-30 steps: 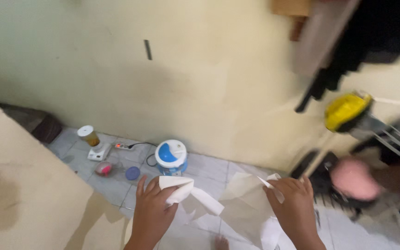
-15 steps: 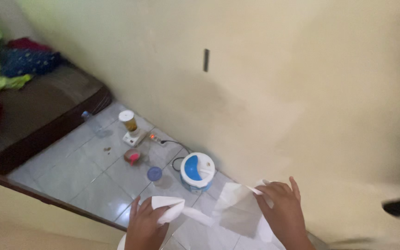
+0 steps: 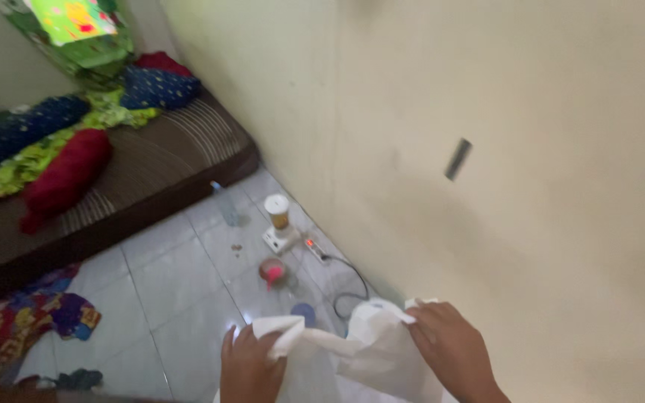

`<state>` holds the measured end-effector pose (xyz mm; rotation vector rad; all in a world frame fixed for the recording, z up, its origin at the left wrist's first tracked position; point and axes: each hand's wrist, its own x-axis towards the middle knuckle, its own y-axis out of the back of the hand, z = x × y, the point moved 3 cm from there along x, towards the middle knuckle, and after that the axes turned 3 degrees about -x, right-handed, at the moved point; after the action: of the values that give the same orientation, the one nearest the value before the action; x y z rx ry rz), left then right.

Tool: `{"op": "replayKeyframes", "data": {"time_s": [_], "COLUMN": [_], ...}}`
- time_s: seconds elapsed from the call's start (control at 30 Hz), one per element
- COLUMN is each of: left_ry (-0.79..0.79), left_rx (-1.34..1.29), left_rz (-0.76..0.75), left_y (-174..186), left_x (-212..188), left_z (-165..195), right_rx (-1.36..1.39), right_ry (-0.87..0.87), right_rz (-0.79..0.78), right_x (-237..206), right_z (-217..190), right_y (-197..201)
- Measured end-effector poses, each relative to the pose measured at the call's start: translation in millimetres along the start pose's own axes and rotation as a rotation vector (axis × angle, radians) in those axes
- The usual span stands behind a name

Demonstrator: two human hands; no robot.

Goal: The person sits on the floor, opens a container of powder and scoops some into a blender jar with a spoon, then fetches a water bottle from a shelf and pours water into the jar. They attach the jar to the blender base, put on the lid, and run the blender, then use paper tissues to wipe spilled powder and liquid from the floor.

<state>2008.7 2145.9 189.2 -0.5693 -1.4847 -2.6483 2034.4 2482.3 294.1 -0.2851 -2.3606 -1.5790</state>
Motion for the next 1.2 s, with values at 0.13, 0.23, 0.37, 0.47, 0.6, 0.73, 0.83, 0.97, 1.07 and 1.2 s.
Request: {"op": "replayKeyframes", "data": {"time_s": [0.13,0.23,0.37,0.47,0.6,0.73,0.83,0.97,1.07,1.2], "left_ry": [0.016,0.045,0.094,0.249,0.486,0.498,0.427,0.298,0.262,0.411], "left_rx": [0.06,0.05,0.125,0.167,0.193,0.184,0.128,0.093,0.083,0.101], "left_rz": [0.04,0.098,0.163,0.021,-0.157,-0.075,0.096,0.189,0.203,0.073], "left_y": [-16,-26,-29,-22,-9,4,23,49,58,53], "left_x": [-10,-26,-46,-59,-49,-23,-18,-2,6,5], "left_z": [-12,-13,-15,-27,-47,-34,-8,14,20,3], "right_rx": [0.034,0.05,0.038,0.057,0.123,0.21,0.214,0.239,0.219,0.22], "right_ry": [0.078,0.122,0.157,0.27,0.324,0.299,0.3,0.291,0.136,0.029], "right_rz": [0.027,-0.004,-0.051,-0.043,-0.118,-0.177,-0.09,-0.07,-0.129,-0.138], "right_x": [12,21,30,41,65,80,77,69,62,42], "right_z": [-4,-6,-4,-2,-1,5,7,6,19,52], "right_y": [-21,-34,-47,-59,-89,-105,-99,-87,-89,-106]}}
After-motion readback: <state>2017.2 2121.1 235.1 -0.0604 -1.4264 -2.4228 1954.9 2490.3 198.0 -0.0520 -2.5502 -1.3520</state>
